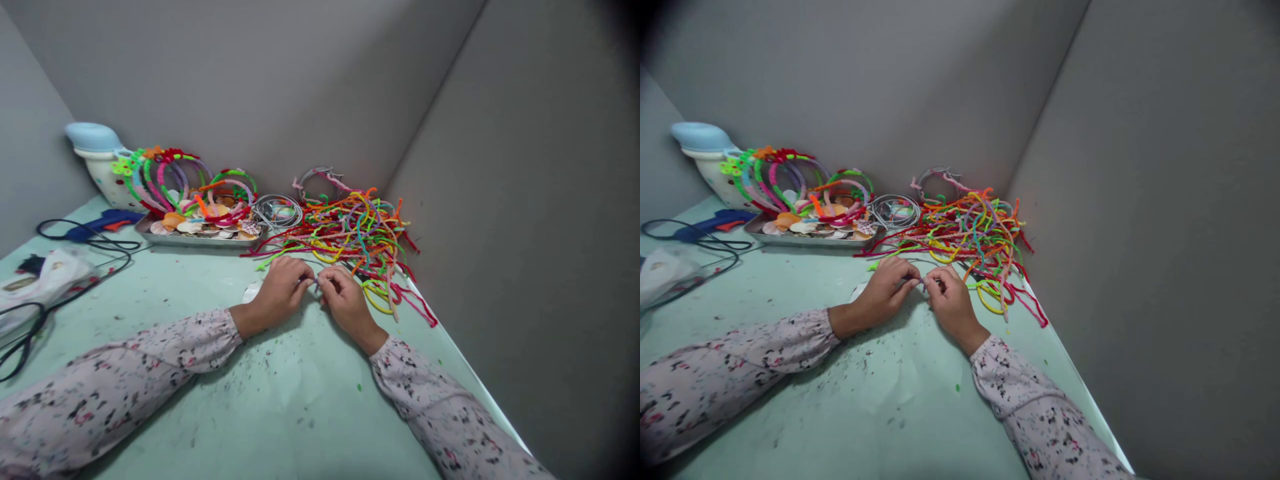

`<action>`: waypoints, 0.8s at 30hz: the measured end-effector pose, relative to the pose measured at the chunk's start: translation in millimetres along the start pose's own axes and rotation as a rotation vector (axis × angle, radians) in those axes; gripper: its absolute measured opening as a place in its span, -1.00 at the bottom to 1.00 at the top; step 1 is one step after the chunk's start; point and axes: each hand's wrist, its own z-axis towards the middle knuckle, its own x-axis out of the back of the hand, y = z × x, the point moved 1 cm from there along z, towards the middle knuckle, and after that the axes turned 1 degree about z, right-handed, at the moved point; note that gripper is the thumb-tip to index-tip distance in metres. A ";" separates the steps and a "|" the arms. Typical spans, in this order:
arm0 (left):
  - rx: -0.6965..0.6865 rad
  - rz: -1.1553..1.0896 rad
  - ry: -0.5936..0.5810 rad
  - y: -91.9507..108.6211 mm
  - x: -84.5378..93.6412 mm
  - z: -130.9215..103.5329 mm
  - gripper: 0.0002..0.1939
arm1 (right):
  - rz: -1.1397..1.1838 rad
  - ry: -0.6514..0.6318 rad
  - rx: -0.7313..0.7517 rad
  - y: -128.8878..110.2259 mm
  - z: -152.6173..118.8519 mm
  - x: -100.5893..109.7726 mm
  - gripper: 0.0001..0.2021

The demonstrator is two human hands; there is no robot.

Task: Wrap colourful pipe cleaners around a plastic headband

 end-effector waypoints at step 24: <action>0.005 -0.007 -0.012 2.0 1.1 -0.8 -0.86 | 0.021 -0.064 -0.047 13.0 -0.4 1.1 -0.75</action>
